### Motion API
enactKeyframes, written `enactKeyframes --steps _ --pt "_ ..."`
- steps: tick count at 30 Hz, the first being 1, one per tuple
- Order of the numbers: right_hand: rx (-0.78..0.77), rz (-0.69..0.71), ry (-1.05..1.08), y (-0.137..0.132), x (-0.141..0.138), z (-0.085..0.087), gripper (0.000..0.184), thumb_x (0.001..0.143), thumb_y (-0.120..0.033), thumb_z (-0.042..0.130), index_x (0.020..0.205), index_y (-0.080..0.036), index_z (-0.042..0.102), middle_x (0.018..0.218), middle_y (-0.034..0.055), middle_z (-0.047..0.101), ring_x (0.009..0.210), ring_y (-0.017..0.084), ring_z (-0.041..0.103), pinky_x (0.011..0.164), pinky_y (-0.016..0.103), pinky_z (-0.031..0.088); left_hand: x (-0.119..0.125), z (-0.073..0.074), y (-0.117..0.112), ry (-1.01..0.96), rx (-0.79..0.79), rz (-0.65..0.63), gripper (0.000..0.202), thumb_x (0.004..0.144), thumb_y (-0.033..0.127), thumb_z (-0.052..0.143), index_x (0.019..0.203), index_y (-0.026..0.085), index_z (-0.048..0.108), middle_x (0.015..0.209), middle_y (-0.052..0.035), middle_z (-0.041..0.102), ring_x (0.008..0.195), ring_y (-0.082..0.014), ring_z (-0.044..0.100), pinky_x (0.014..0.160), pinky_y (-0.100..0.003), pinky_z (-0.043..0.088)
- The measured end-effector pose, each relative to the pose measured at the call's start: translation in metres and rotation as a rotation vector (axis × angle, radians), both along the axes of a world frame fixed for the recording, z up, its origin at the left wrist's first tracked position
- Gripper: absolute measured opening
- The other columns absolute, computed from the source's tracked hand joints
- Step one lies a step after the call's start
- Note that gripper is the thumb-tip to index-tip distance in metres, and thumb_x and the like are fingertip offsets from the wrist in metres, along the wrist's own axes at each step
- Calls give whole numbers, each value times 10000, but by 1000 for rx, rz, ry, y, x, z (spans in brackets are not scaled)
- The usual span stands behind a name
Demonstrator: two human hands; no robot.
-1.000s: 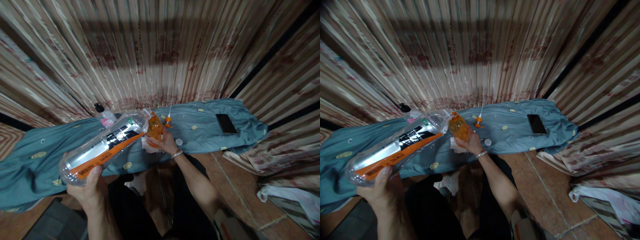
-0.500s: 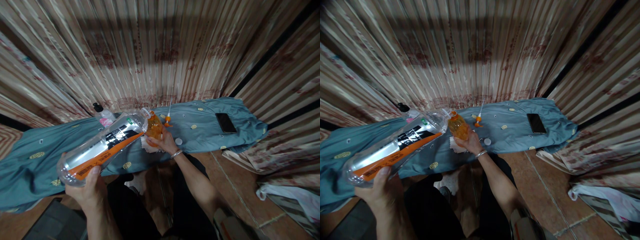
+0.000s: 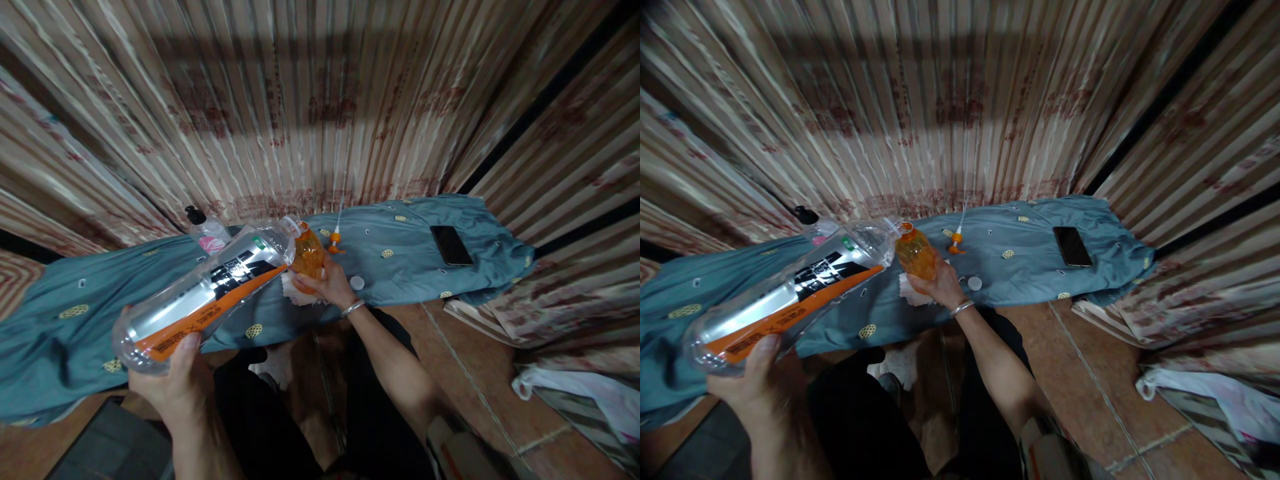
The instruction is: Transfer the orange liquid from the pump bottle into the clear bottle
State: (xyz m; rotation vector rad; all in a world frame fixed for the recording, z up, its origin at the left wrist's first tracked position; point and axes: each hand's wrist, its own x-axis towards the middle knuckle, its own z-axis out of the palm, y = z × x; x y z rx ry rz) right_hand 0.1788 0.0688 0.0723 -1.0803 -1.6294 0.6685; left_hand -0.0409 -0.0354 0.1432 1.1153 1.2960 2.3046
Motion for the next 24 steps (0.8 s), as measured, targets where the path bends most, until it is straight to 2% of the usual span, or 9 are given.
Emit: enactKeyframes --steps 11,18,24 --pt "-30 2 0 0 0 2 715 732 33 902 1303 -145 512 1091 38 640 991 283 628 819 313 552 4 5 1 3 -24 23 603 520 235 778 1107 191 645 906 -18 671 1037 -294 642 1058 -574 387" --pt "-84 -19 -30 0 0 3 728 732 -8 921 1310 -157 503 1091 45 640 1004 296 624 850 345 553 4 5 -1 5 -38 19 639 513 262 799 1131 226 641 970 -23 682 1064 -304 632 1063 -578 382" --pt "-48 -15 -14 -1 0 3 716 730 -11 927 1304 -135 518 1064 42 648 976 303 631 802 315 561 4 4 0 -13 0 -4 590 518 212 803 1092 190 667 946 -41 684 1059 -316 633 1070 -593 364"
